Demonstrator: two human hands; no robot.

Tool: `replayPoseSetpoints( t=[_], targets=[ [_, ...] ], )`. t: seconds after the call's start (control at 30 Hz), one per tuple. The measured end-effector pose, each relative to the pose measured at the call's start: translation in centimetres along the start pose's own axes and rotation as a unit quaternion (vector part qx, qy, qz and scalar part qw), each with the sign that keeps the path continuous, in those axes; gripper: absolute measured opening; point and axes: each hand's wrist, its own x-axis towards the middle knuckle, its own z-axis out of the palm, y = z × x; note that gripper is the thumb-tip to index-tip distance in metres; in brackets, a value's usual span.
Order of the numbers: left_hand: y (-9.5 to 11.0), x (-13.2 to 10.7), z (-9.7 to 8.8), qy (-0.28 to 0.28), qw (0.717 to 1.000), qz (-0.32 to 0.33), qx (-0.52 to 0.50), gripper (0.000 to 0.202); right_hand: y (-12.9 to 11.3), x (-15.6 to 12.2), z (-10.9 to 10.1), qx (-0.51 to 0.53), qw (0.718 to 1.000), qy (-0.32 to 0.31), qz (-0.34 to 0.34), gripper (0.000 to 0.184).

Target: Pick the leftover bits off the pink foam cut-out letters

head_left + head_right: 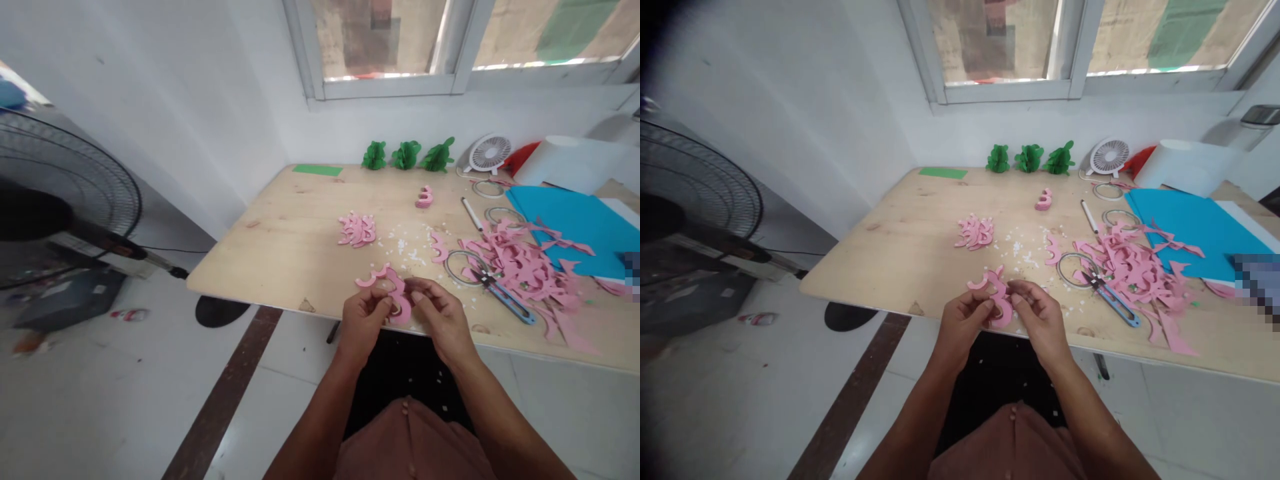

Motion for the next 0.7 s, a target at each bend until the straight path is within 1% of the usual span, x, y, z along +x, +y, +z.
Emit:
replayPoseSetpoints(
  t=[0.07,0.17,0.27,0.37,0.53,0.7],
  targets=[
    [0.3,0.0,0.0,0.019,0.999,0.007,-0.027,0.015,-0.3,-0.3,0.1,-0.013,1.0,-0.012,0.005,0.023],
    [0.5,0.0,0.0,0.035,0.998,0.021,-0.052,0.016,-0.4,-0.6,0.4,-0.024,0.999,-0.03,0.034,0.023],
    [0.5,-0.1,0.1,0.038,0.997,0.026,-0.059,0.016,-0.3,-0.7,0.6,-0.028,0.998,-0.011,0.052,0.03],
    [0.5,-0.2,0.2,0.04,0.997,0.028,-0.062,0.017,-0.2,-0.8,0.7,-0.025,0.998,-0.002,0.05,0.032],
    [0.6,-0.2,0.4,0.06,0.994,0.037,-0.087,0.017,-0.6,-1.0,1.1,-0.017,0.997,-0.034,0.066,0.024],
    [0.7,-0.3,0.7,0.068,0.993,0.044,-0.089,0.018,-0.9,-1.0,1.6,-0.043,0.997,-0.045,0.043,0.023]
  ],
)
